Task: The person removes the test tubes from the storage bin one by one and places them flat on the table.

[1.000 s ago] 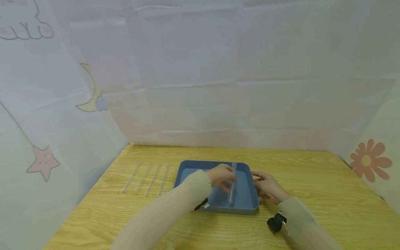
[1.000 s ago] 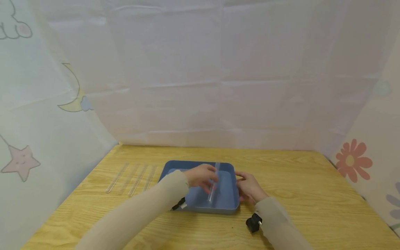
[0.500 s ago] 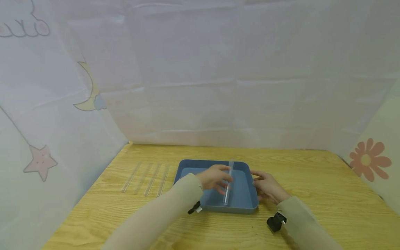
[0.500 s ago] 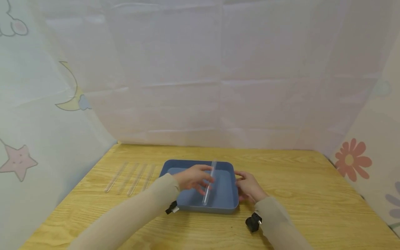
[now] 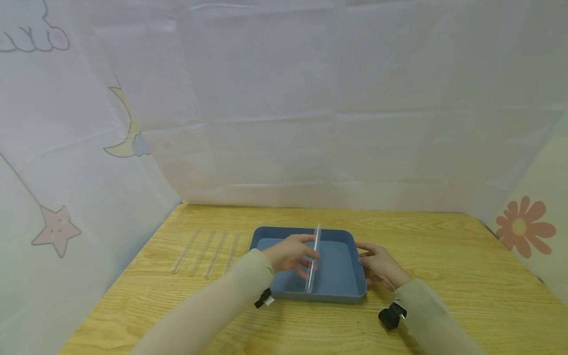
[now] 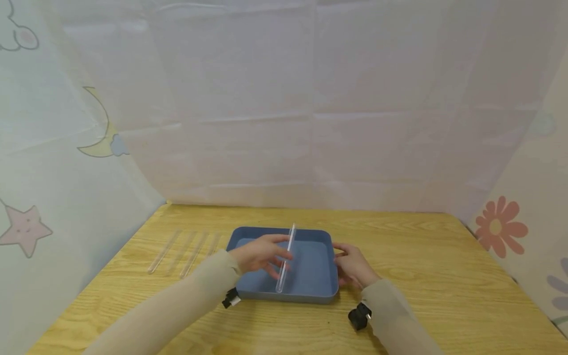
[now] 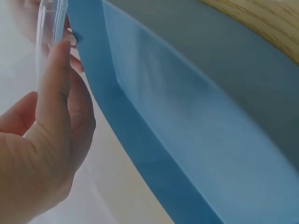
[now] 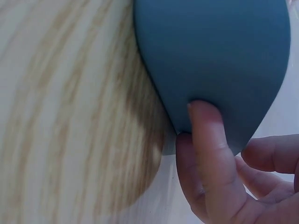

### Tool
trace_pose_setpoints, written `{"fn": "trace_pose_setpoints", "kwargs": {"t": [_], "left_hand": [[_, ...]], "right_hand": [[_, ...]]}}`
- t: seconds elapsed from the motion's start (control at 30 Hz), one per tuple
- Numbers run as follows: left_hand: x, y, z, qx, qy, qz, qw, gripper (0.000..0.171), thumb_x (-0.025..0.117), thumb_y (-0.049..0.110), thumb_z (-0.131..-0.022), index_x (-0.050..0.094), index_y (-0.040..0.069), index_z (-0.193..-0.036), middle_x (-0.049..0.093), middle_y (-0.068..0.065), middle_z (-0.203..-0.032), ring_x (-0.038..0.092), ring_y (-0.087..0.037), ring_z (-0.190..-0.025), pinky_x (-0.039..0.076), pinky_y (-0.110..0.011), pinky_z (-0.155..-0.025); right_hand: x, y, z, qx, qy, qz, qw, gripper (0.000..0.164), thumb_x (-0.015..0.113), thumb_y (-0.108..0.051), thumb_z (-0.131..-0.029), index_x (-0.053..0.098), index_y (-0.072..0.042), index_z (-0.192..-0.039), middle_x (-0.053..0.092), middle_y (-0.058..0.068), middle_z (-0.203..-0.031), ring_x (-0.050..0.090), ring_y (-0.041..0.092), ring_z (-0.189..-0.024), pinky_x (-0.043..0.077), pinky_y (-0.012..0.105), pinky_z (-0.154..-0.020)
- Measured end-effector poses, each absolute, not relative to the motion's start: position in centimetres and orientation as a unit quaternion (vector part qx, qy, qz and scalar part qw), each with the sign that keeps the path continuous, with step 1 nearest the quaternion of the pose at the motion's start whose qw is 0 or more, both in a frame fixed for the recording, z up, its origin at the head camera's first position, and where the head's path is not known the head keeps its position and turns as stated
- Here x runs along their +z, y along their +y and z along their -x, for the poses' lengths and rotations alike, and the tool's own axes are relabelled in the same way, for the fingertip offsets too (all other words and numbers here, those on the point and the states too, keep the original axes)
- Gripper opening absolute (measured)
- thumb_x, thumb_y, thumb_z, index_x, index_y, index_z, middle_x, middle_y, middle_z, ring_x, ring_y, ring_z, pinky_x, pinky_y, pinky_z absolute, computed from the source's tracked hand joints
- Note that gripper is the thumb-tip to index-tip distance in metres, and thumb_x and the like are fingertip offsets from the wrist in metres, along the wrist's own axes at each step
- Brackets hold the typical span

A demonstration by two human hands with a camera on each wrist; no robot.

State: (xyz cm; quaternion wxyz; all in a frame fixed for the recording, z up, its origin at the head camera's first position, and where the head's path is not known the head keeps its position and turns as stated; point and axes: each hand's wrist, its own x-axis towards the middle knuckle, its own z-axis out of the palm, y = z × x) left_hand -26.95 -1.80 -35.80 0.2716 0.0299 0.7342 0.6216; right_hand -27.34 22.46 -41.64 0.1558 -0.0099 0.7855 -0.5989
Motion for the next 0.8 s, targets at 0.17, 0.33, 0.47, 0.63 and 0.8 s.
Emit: {"fn": "trace_pose_setpoints", "kwargs": {"t": [0.17, 0.33, 0.47, 0.63, 0.8], "left_hand": [[-35.8, -2.5, 26.8, 0.627, 0.732, -0.026, 0.267, 0.062, 0.056, -0.002, -0.095, 0.032, 0.007, -0.152, 0.054, -0.027, -0.129, 0.06, -0.044, -0.108, 0.058, -0.042, -0.06], [-36.0, -3.4, 26.5, 0.632, 0.723, -0.035, 0.277, 0.063, 0.055, -0.002, -0.096, 0.029, 0.006, -0.153, 0.051, -0.029, -0.133, 0.059, -0.044, -0.11, 0.058, -0.04, -0.059], [-36.2, -4.1, 26.3, 0.633, 0.724, -0.035, 0.273, 0.064, 0.055, -0.001, -0.097, 0.028, 0.007, -0.153, 0.051, -0.03, -0.133, 0.059, -0.043, -0.11, 0.058, -0.039, -0.059], [-36.0, -4.8, 26.3, 0.635, 0.726, -0.033, 0.264, 0.062, 0.053, -0.001, -0.097, 0.028, 0.005, -0.153, 0.051, -0.03, -0.132, 0.059, -0.043, -0.111, 0.058, -0.037, -0.058], [-35.8, -5.2, 26.2, 0.636, 0.725, -0.031, 0.261, 0.06, 0.052, -0.003, -0.098, 0.028, 0.004, -0.153, 0.054, -0.028, -0.129, 0.059, -0.044, -0.111, 0.058, -0.035, -0.056]], "right_hand": [[-41.7, 22.5, 27.3, -0.603, 0.781, 0.011, 0.16, 0.052, 0.04, 0.002, -0.1, 0.025, 0.006, -0.15, 0.045, 0.035, -0.129, 0.064, 0.027, -0.086, 0.056, 0.04, -0.056], [-41.7, 22.5, 27.3, -0.604, 0.781, 0.009, 0.159, 0.052, 0.04, 0.002, -0.101, 0.025, 0.006, -0.15, 0.044, 0.035, -0.129, 0.063, 0.027, -0.086, 0.056, 0.039, -0.055], [-41.7, 22.5, 27.3, -0.604, 0.781, 0.009, 0.16, 0.052, 0.04, 0.002, -0.101, 0.025, 0.006, -0.15, 0.044, 0.035, -0.129, 0.063, 0.027, -0.086, 0.056, 0.04, -0.056], [-41.8, 22.5, 27.3, -0.601, 0.784, 0.013, 0.158, 0.052, 0.04, 0.003, -0.1, 0.026, 0.006, -0.15, 0.044, 0.035, -0.129, 0.063, 0.027, -0.086, 0.056, 0.04, -0.056], [-41.6, 22.5, 27.3, -0.595, 0.788, 0.016, 0.156, 0.052, 0.041, 0.003, -0.1, 0.026, 0.006, -0.15, 0.043, 0.036, -0.131, 0.063, 0.027, -0.087, 0.056, 0.04, -0.057]]}}
